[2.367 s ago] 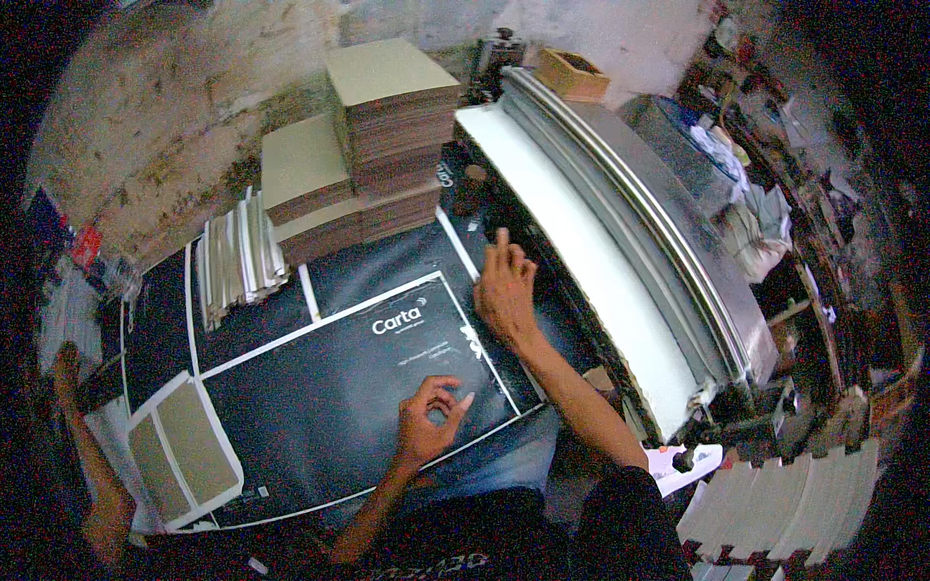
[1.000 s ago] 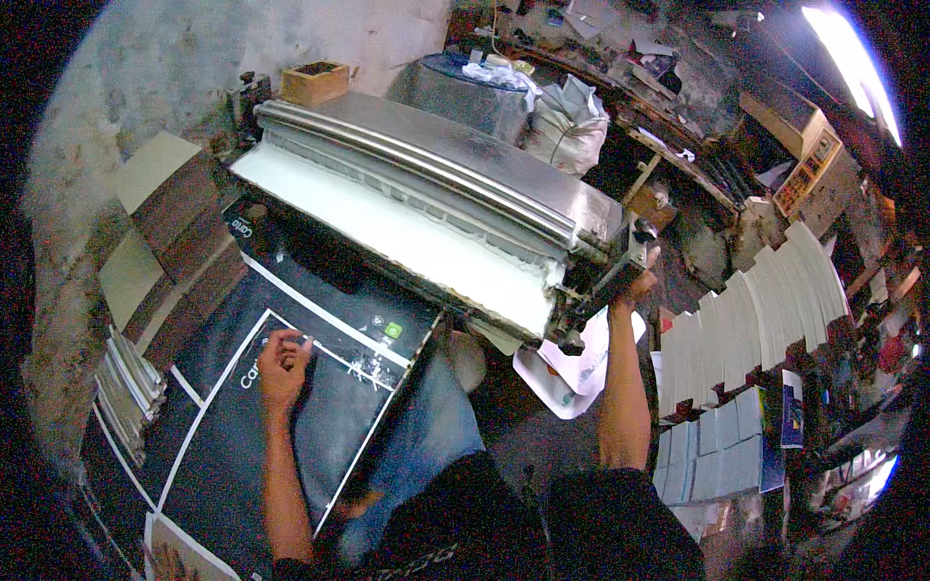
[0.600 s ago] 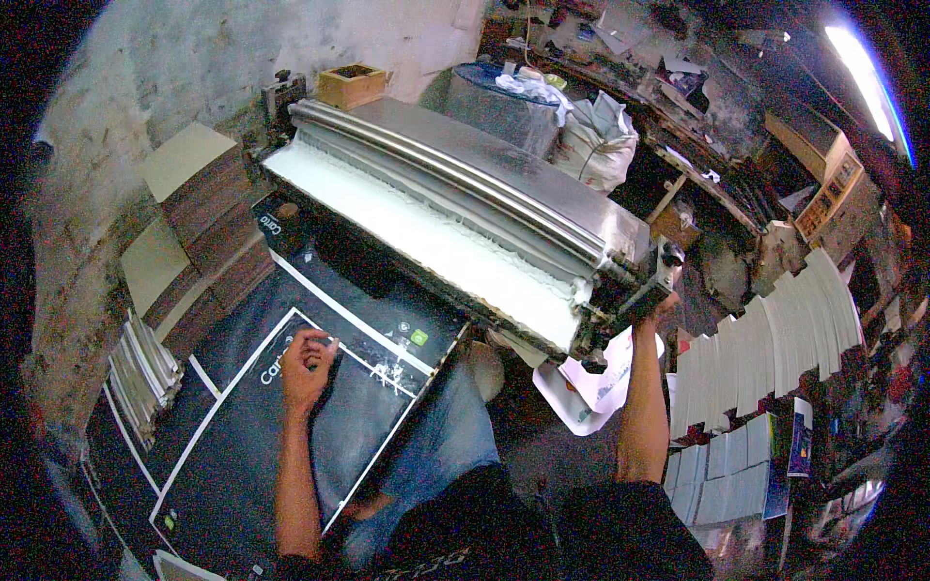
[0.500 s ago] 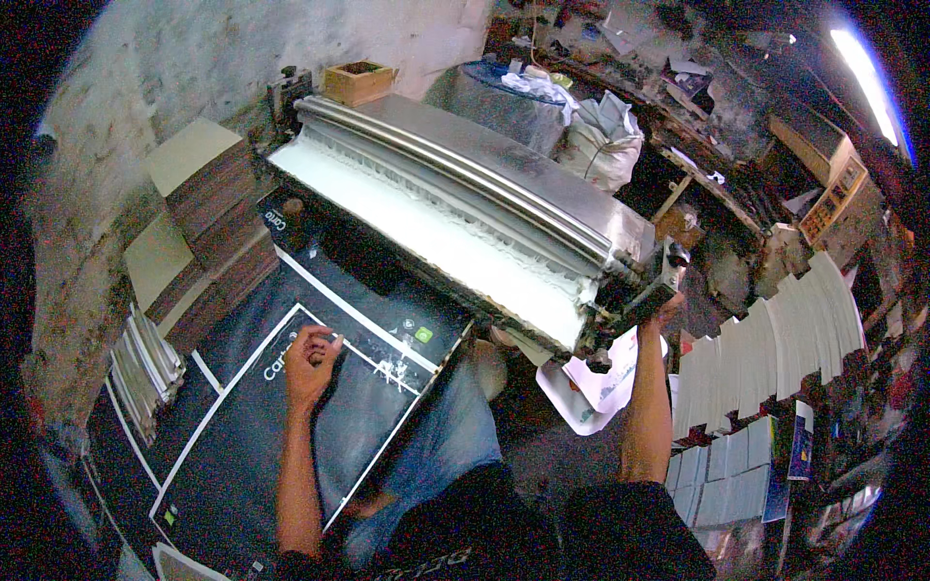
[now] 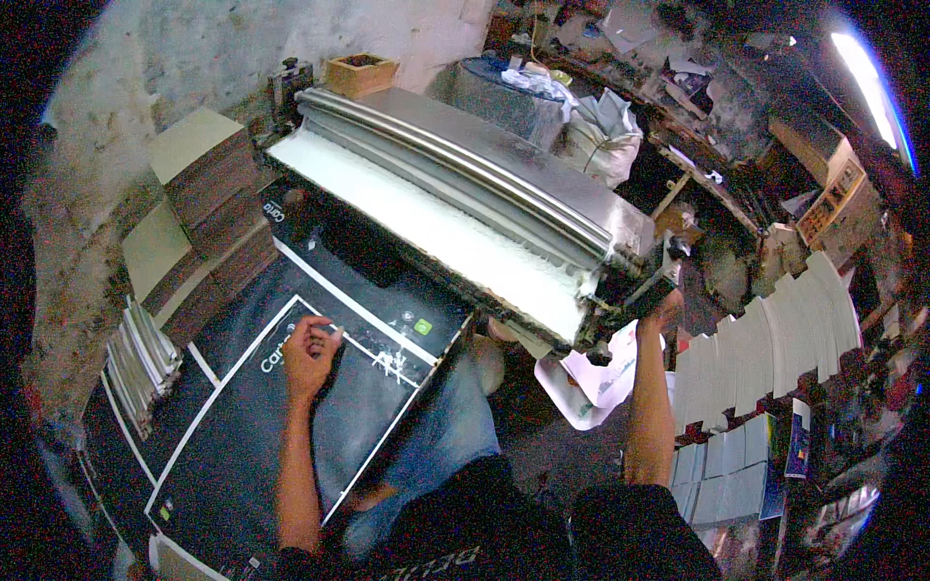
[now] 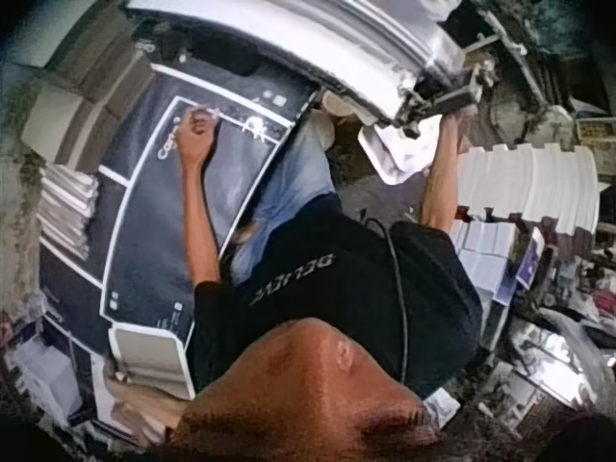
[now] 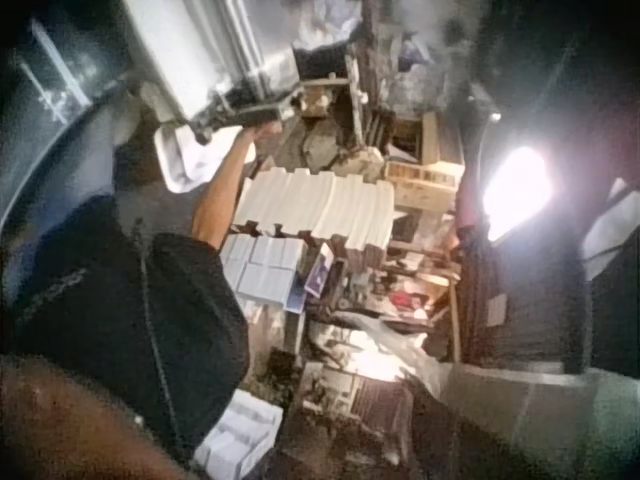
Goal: The person assembles folders by applying glue to cardboard sheets using a machine, then manually aligns and attaches smaller cardboard pieces onto a larger sheet.
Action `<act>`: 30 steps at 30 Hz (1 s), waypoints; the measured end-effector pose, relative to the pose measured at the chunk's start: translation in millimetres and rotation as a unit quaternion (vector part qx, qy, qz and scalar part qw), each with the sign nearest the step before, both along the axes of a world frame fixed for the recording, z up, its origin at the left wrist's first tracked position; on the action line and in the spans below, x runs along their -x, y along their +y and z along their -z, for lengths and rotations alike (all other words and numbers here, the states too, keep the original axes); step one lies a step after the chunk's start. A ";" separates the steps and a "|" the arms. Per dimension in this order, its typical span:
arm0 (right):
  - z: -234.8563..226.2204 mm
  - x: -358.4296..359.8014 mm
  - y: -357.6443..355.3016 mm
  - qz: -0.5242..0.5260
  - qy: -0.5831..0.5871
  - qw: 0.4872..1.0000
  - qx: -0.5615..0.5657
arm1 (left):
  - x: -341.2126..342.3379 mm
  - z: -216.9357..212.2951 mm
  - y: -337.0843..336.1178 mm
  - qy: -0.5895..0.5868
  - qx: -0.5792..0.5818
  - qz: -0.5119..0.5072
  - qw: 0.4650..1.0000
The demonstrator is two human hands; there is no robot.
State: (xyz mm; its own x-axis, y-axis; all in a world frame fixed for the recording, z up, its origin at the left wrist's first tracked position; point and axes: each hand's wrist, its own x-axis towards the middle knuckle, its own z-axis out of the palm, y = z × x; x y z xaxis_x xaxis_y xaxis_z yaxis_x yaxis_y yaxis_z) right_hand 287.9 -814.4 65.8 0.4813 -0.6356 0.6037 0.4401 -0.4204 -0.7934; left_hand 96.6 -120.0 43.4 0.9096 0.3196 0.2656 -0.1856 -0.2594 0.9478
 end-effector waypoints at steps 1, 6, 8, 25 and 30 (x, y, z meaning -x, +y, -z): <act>-2.6 4.2 -8.9 -0.024 -0.019 0.999 -0.028 | 0.2 -0.5 -2.7 0.002 0.005 0.002 1.000; 16.0 -0.5 -9.5 -0.077 -0.047 0.991 -0.095 | 1.0 3.6 -8.7 -0.017 -0.022 0.016 0.999; 19.2 -3.2 31.9 -0.037 0.003 0.998 -0.057 | 4.4 6.2 7.4 0.000 -0.024 -0.009 1.000; -36.0 38.0 -63.7 0.266 -0.011 0.769 0.582 | -2.3 -3.9 -9.7 -0.038 0.047 0.023 0.998; -4.2 35.1 39.4 -0.189 0.002 0.975 0.120 | 11.5 -1.3 11.8 -0.035 -0.006 -0.017 0.999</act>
